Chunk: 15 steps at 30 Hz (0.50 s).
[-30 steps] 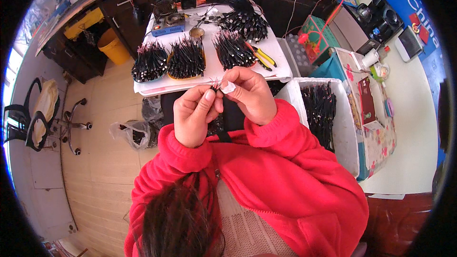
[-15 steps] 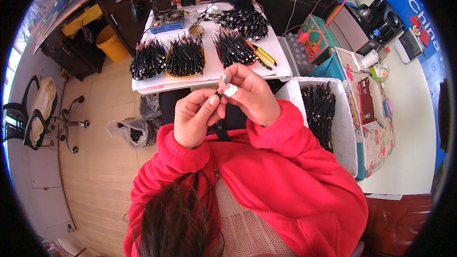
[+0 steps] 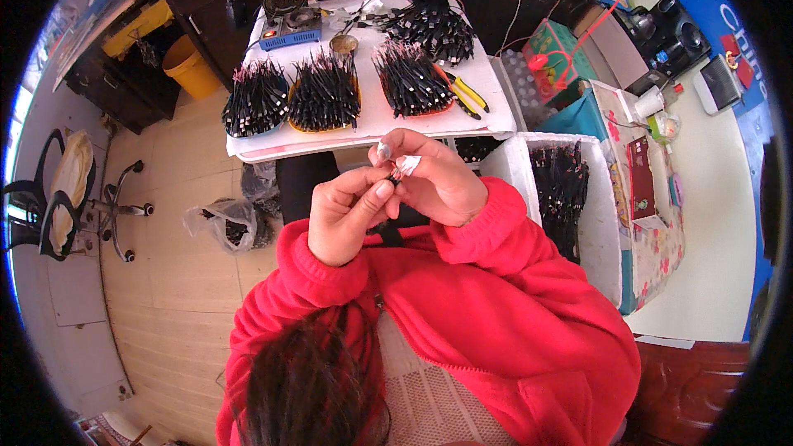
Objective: The person repeatedly picks small black cable-like items from a tray, attaches a small white connector to each end, and places the finished items into a container. The process is continuous and repetitive throughout the clip.
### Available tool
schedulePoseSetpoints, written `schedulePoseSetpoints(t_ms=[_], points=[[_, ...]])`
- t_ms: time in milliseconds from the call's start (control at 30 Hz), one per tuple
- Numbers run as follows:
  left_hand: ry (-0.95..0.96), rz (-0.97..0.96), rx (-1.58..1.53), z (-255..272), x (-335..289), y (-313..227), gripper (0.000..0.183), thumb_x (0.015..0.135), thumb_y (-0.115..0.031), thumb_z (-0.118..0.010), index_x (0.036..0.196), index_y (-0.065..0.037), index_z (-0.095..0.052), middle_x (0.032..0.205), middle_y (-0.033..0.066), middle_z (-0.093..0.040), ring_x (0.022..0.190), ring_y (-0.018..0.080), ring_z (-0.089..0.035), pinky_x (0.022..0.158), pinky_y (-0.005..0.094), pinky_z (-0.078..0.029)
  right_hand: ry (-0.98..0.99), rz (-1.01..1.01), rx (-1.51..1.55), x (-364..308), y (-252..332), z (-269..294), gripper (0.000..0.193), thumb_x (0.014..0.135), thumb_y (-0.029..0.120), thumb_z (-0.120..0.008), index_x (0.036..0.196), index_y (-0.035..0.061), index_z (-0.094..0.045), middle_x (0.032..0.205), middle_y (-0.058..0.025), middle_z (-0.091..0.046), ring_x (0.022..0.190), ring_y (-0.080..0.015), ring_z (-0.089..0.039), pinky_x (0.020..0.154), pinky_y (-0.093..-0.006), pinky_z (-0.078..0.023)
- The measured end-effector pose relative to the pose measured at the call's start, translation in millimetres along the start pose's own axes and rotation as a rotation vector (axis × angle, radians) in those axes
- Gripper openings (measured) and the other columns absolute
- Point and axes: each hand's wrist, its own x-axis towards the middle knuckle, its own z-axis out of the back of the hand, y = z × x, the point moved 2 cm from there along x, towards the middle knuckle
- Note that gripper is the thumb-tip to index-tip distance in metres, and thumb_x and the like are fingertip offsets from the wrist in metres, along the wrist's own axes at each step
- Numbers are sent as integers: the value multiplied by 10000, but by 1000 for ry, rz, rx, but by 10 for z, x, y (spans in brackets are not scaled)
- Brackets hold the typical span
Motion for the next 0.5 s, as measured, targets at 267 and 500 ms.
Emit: schedulePoseSetpoints(t_ms=[267, 500], points=[[-1, 25, -115, 94, 66, 64, 149, 940, -21, -512, 1014, 55, -617, 738, 41, -602, 600, 48, -475, 515, 172, -356, 6, -58, -86, 126, 3, 30, 196, 924, 115, -552, 1079, 19, -480, 987, -65, -512, 772, -156, -586, 607, -268, -538], [-102, 47, -18, 111, 19, 53, 145, 928, -46, -535, 956, 54, -636, 693, 59, -598, 517, 50, -408, 461, 174, -295, -32, 88, -363, 116, -24, 13, 201, 935, 140, -552, 1081, 28, -469, 995, -51, -497, 803, -128, -558, 643, -251, -515]])
